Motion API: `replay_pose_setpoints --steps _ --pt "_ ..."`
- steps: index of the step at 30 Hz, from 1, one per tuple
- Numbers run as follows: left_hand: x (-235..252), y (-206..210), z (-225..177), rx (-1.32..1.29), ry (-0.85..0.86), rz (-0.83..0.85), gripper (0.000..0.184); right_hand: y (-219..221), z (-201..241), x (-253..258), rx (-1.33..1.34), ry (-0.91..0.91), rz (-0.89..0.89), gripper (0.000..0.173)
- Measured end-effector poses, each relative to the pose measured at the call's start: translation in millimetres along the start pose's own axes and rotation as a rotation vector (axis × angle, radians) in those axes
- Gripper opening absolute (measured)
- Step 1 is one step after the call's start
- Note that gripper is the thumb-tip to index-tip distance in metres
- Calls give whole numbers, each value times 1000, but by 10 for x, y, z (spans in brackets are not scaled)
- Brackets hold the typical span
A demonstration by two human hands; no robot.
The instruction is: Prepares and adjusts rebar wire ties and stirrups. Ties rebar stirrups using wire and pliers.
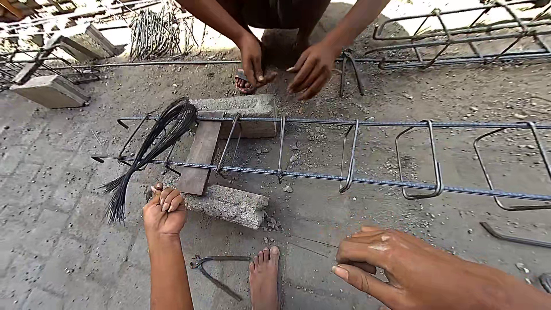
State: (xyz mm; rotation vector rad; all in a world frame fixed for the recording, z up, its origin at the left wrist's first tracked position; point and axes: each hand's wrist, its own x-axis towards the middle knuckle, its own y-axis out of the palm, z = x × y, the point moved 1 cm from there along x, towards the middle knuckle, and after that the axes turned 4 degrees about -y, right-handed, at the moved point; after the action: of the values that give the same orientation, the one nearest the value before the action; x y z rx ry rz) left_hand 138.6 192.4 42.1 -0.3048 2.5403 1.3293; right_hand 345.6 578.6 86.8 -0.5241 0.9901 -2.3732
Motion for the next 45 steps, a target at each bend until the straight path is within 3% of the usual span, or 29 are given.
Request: replay_pose_setpoints --steps 5,9,12,14,16,22,32,37,41,43,45 --pt "-14 4 95 -55 -12 25 37 -184 46 -12 349 -96 -182 30" --pt "-232 90 507 -140 -126 59 38 -550 134 83 609 -192 -416 28" --pt "-467 259 897 -205 -236 83 37 -700 236 252 961 -255 -665 44" --pt "-586 329 1114 -212 -311 91 36 -819 374 354 1115 -185 -872 55" --pt "-658 354 1261 -191 -362 93 37 -897 427 420 1150 -97 -965 59" --pt "-733 250 1390 -126 -432 113 35 -808 305 404 1029 89 -838 79" --pt "-779 266 1511 -54 -505 135 33 -777 324 428 1398 -90 -389 50" --pt "-842 321 1471 158 -428 242 32 -530 195 475 1502 -30 -369 49" --pt "-944 413 1474 341 -395 356 32 -251 47 521 1471 206 -434 54" --pt "-1013 456 1516 438 -396 415 30 -67 -27 552 1262 496 -534 56" --pt "-1092 489 1619 521 -426 466 29 103 -99 566 1031 701 -510 50"
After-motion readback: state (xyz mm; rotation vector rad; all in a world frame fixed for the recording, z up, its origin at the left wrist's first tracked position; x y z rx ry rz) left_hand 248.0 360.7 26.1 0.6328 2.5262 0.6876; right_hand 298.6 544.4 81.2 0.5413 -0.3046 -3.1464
